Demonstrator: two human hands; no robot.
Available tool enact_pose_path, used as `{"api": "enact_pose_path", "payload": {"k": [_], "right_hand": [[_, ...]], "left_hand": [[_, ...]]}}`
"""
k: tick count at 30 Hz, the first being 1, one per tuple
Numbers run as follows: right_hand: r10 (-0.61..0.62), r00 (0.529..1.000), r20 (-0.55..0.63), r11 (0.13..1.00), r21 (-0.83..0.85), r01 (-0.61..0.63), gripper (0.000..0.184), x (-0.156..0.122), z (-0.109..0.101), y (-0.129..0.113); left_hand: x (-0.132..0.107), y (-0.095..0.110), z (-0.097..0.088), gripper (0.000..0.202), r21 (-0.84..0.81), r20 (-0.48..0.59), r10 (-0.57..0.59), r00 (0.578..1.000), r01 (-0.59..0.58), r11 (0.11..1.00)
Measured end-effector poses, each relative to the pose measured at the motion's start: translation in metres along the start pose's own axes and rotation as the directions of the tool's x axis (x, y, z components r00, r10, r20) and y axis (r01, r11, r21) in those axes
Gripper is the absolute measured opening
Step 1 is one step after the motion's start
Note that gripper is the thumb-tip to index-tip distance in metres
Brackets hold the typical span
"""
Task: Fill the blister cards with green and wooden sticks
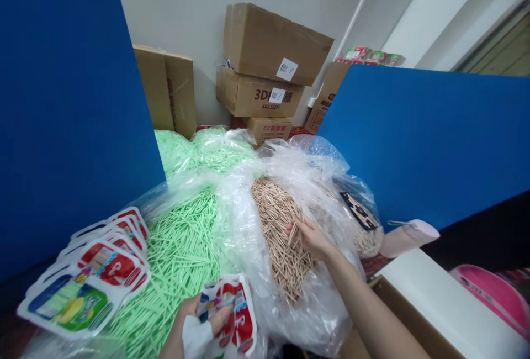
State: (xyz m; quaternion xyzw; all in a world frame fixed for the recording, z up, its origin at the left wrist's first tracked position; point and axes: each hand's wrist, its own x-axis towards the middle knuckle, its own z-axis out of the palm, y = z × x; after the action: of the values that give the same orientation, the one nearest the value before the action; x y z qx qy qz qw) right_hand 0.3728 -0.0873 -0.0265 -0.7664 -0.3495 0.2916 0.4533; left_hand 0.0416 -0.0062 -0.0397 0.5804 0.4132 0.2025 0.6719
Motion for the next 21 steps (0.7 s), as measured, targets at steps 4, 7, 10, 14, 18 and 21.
{"api": "enact_pose_path", "payload": {"k": [4,7,10,14,18,21], "right_hand": [[0.050,0.999,0.020,0.954,0.294,-0.053,0.034,0.003,0.021,0.005],[0.078,0.995,0.069,0.901,0.423,-0.100,0.034,0.002,0.034,0.002],[0.085,0.990,0.114,0.857,0.498,-0.131,0.034,-0.001,0.041,-0.007],[0.077,0.992,0.096,0.818,0.563,-0.118,0.034,-0.003,0.043,-0.020],[0.074,0.995,0.066,0.795,0.598,-0.099,0.037,-0.005,0.040,-0.030],[0.061,0.998,0.027,0.778,0.625,-0.065,0.039,-0.010,0.040,-0.041]], "left_hand": [[-0.004,0.004,0.003,0.034,0.006,-0.001,0.067,0.998,-0.067,0.998],[-0.007,0.009,0.004,0.031,0.004,-0.032,0.065,0.997,-0.064,0.998],[-0.008,0.015,0.006,0.031,-0.018,-0.056,0.050,0.997,-0.051,0.999],[-0.006,0.024,0.008,0.028,-0.050,-0.059,0.044,0.997,-0.047,0.998],[0.000,0.038,0.009,0.027,-0.058,0.064,0.078,0.995,-0.074,0.996],[0.006,0.051,0.014,0.030,-0.036,0.136,0.114,0.984,-0.110,0.993]]}}
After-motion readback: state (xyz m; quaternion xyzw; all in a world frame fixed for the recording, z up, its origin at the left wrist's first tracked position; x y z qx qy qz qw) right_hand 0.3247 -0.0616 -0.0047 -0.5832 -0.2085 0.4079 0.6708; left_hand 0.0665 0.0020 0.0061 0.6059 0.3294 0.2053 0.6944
